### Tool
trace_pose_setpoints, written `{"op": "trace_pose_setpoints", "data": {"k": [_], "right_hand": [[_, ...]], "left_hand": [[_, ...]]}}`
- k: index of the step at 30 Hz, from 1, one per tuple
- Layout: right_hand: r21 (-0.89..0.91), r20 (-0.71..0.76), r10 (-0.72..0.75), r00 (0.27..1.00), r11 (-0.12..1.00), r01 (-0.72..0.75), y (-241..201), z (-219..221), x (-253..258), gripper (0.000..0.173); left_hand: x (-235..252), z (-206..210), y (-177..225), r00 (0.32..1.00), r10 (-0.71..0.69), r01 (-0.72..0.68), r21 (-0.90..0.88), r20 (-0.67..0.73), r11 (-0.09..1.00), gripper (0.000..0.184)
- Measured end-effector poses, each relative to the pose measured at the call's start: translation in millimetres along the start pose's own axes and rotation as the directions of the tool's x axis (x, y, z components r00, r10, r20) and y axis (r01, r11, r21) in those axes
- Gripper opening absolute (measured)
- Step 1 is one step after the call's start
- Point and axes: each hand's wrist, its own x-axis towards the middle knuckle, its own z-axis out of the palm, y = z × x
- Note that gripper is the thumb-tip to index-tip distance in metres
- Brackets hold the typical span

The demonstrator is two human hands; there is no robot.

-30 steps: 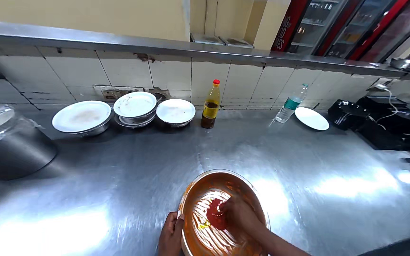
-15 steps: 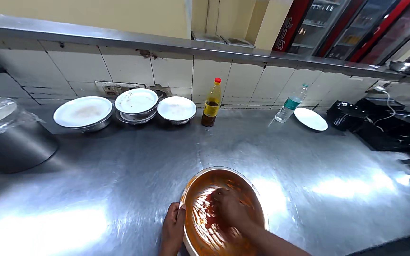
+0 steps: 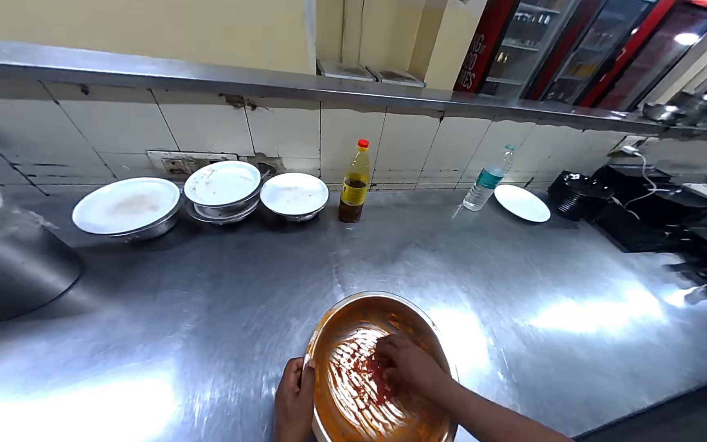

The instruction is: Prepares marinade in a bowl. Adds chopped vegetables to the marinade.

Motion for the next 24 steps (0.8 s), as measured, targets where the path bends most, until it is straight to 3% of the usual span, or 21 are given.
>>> {"op": "trace_pose_setpoints", "data": {"k": [2, 3, 6, 10, 11, 14, 16, 18, 20, 21, 22, 24], "right_hand": [[-0.007, 0.083, 0.148, 0.986, 0.989, -0.148, -20.2, 10.0, -27.3, 0.053], [0.016, 0.107, 0.158, 0.982, 0.987, -0.161, -34.0, 16.8, -36.1, 0.049], [0.123, -0.051, 0.014, 0.999, 0.992, -0.007, -45.4, 37.6, -17.6, 0.026], [0.151, -0.177, 0.17, 0.969, 0.978, -0.143, -36.2, 6.7, 35.4, 0.031], [0.119, -0.16, 0.122, 0.98, 0.987, -0.103, -40.6, 9.9, 34.3, 0.034], [0.048, -0.082, -0.292, 0.953, 0.954, 0.296, -50.1, 47.7, -3.2, 0.029], [0.103, 0.003, -0.378, 0.926, 0.921, 0.376, -32.0, 48.4, -23.8, 0.02], [0.06, 0.025, -0.167, 0.986, 0.984, 0.165, -9.3, 23.5, -22.9, 0.021], [0.076, -0.071, 0.1, 0.992, 0.993, -0.094, -5.9, 3.4, -3.1, 0.027], [0.085, -0.131, 0.119, 0.984, 0.99, -0.109, -12.3, 5.8, 5.8, 0.029], [0.075, -0.161, 0.044, 0.986, 0.997, -0.032, -23.4, 16.7, 8.8, 0.03], [0.058, -0.127, -0.248, 0.96, 0.965, 0.257, -42.3, 46.3, -4.3, 0.028]], "left_hand": [[-2.8, 2.0, -2.8, 1.0, -0.001, 0.0, -0.03, -0.027, 1.0, 0.02], [-2.5, 2.3, -2.6, 1.0, -0.001, 0.0, -0.038, -0.029, 0.999, 0.02], [3.7, 1.3, 0.9, 1.0, -0.006, 0.006, -0.008, 0.013, 1.0, 0.018], [7.4, -1.0, 1.6, 0.999, 0.004, -0.006, 0.046, 0.049, 0.999, 0.019], [5.6, -0.4, 1.6, 0.999, 0.0, -0.001, 0.035, 0.038, 0.999, 0.019], [0.1, 0.5, -0.1, 1.0, -0.013, 0.013, -0.004, -0.001, 1.0, 0.019], [-0.5, -1.6, -0.7, 1.0, -0.02, 0.02, -0.017, 0.002, 1.0, 0.019], [0.3, -2.1, -2.3, 1.0, -0.002, 0.002, -0.018, 0.017, 1.0, 0.018], [2.1, -2.2, -2.4, 1.0, 0.013, -0.013, -0.008, 0.028, 1.0, 0.019], [3.0, -1.4, -1.8, 1.0, 0.012, -0.011, -0.009, 0.027, 1.0, 0.019], [3.1, 0.0, -0.9, 1.0, 0.008, -0.008, -0.007, 0.017, 1.0, 0.019], [1.4, 0.5, 0.9, 1.0, -0.006, 0.006, -0.01, -0.001, 1.0, 0.019]]}}
